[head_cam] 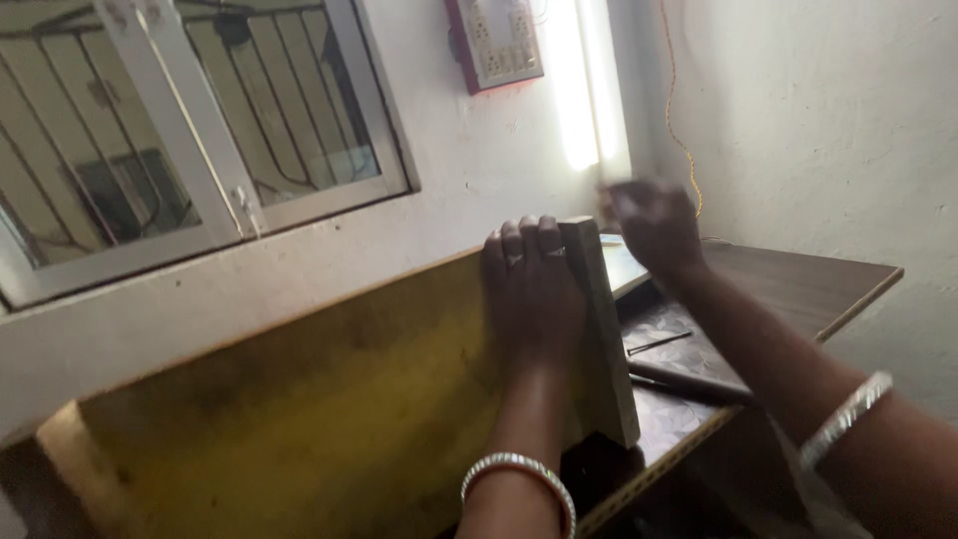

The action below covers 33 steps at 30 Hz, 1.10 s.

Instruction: The person assembles a wooden box by aligning side panels and hammering nails into the frame. They repeatedly reposition the box and drive nails at multiple corners to secure the structure.

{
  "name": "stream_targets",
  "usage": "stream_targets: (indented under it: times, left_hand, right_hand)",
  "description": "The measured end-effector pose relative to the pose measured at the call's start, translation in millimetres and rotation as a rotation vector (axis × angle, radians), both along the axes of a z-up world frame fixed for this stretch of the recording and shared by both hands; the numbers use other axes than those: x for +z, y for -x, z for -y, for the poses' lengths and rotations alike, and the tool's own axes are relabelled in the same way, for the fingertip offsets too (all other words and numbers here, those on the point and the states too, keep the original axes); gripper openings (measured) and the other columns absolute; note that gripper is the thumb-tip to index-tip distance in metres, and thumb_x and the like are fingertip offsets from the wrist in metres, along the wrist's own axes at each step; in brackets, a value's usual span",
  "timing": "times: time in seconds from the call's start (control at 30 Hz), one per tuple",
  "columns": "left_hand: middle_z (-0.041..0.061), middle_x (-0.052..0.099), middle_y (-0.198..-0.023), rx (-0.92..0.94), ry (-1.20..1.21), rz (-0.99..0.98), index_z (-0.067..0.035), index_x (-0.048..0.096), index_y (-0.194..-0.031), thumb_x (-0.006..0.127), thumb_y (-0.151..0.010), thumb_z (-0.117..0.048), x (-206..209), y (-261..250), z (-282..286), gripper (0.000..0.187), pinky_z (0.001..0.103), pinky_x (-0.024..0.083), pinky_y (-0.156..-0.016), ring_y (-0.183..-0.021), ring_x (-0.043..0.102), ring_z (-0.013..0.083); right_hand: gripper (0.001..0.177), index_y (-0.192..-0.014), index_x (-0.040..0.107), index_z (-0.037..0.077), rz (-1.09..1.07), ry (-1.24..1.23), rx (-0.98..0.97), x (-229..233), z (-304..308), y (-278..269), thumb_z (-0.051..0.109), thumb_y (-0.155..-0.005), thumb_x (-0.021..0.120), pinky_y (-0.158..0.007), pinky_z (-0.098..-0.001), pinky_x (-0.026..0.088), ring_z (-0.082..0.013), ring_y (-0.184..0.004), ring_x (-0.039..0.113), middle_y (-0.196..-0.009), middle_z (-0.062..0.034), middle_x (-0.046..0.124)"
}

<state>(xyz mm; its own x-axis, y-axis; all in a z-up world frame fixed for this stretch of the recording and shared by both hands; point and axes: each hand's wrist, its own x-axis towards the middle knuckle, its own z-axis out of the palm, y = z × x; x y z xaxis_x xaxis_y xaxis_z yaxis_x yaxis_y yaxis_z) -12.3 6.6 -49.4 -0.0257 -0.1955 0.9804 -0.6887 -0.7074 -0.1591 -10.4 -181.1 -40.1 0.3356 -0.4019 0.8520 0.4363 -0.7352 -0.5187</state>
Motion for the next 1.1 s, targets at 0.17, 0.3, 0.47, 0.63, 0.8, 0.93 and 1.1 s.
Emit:
stream_targets:
  times: [0.17,0.3,0.47,0.63,0.8,0.93,1.1]
  left_hand:
    - [0.019,0.061,-0.133,0.033,-0.025,0.013,0.001,0.055,-0.132,0.054,-0.101,-0.020,-4,7,-8,0.037,0.051,0.033,-0.121,-0.132,0.054,0.0342]
    - [0.023,0.059,-0.130,-0.225,-0.082,-0.260,0.007,0.052,-0.134,0.060,-0.086,-0.024,10,7,-24,0.058,0.049,0.037,-0.110,-0.122,0.053,0.0375]
    - [0.021,0.063,-0.128,0.130,-0.531,-0.081,-0.003,0.060,-0.130,0.060,-0.084,-0.023,23,-2,-49,0.050,0.048,0.033,-0.110,-0.125,0.052,0.0393]
    - [0.019,0.063,-0.131,0.201,-0.678,-0.175,-0.003,0.059,-0.132,0.056,-0.088,-0.016,30,6,-71,0.046,0.054,0.033,-0.113,-0.126,0.058,0.0298]
    - [0.015,0.064,-0.133,0.238,-0.612,0.124,-0.003,0.057,-0.134,0.060,-0.084,-0.020,33,23,-103,0.052,0.055,0.047,-0.094,-0.120,0.062,0.0317]
    - [0.012,0.064,-0.132,0.373,-0.720,-0.130,-0.011,0.050,-0.143,0.070,-0.084,-0.030,50,40,-146,0.065,0.052,0.054,-0.090,-0.115,0.064,0.0301]
    - [0.011,0.064,-0.130,0.502,-0.643,-0.521,-0.011,0.048,-0.144,0.084,-0.075,-0.053,84,59,-205,0.088,0.045,0.052,-0.099,-0.118,0.064,0.0295]
  right_hand:
    - [0.032,-0.113,0.073,0.007,-0.185,0.473,0.204,76,-79,15,0.017,-0.084,0.065,-0.083,-0.0388,0.058,-0.0240,-0.094,0.074,-0.105,-0.0138,0.077]
    - [0.037,-0.097,0.077,0.013,-0.295,0.556,-0.174,54,-129,30,0.037,-0.098,0.049,-0.085,-0.0495,0.054,-0.0342,-0.094,0.071,-0.100,-0.0129,0.076]
    - [0.042,-0.093,0.078,0.016,-0.264,0.539,-0.281,53,-132,35,0.043,-0.097,0.046,-0.083,-0.0504,0.054,-0.0337,-0.093,0.071,-0.094,-0.0123,0.076]
    - [0.048,-0.094,0.078,0.019,-0.320,0.565,-0.264,57,-132,43,0.049,-0.101,0.041,-0.082,-0.0490,0.055,-0.0321,-0.091,0.072,-0.094,-0.0105,0.076]
    - [0.048,-0.094,0.079,0.023,-0.421,0.552,-0.294,53,-131,43,0.050,-0.103,0.039,-0.082,-0.0487,0.056,-0.0327,-0.092,0.072,-0.094,-0.0108,0.076]
    - [0.048,-0.090,0.079,0.019,-0.255,0.687,-0.323,51,-124,39,0.051,-0.101,0.044,-0.083,-0.0477,0.055,-0.0315,-0.094,0.071,-0.093,-0.0090,0.077]
    - [0.047,-0.094,0.079,0.022,-0.300,0.780,-0.322,52,-116,42,0.053,-0.101,0.044,-0.085,-0.0464,0.056,-0.0309,-0.096,0.071,-0.097,-0.0086,0.076]
